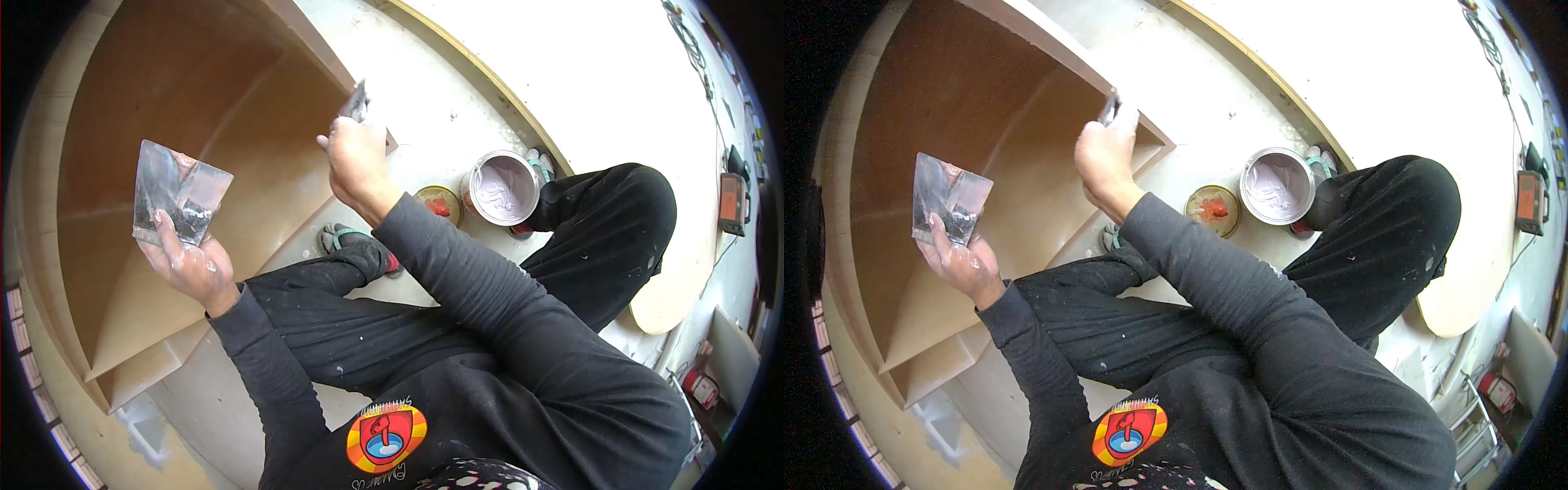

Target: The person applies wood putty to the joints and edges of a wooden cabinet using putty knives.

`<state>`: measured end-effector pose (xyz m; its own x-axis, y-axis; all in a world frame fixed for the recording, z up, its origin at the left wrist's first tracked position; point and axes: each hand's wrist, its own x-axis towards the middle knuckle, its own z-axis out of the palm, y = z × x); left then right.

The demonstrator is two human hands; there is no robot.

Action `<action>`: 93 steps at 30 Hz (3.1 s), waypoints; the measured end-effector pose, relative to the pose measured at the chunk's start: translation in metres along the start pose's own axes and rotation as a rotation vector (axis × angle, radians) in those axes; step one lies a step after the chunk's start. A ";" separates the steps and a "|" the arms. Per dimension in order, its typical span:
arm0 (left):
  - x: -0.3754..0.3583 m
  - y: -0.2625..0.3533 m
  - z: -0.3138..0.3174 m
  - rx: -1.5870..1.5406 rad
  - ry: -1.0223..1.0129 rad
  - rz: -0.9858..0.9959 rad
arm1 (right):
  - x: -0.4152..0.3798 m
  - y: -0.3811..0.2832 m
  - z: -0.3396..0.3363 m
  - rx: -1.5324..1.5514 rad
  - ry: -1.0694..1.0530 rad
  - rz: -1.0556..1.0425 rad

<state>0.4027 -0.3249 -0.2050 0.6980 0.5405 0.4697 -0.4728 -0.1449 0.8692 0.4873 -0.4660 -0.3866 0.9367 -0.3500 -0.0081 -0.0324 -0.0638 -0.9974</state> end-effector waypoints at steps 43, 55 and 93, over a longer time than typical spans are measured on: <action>-0.003 -0.003 0.004 -0.114 -0.036 -0.070 | -0.018 -0.047 -0.031 0.268 0.229 0.020; 0.000 -0.007 -0.002 -0.073 -0.050 -0.048 | -0.015 -0.123 -0.035 0.127 0.409 -0.406; -0.017 -0.002 0.005 -0.337 -0.164 -0.512 | -0.048 -0.002 -0.072 0.098 -0.454 -0.443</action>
<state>0.3942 -0.3379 -0.2145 0.9413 0.3342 0.0477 -0.1815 0.3819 0.9062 0.4175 -0.5161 -0.3792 0.9090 0.1221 0.3984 0.4034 -0.0180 -0.9148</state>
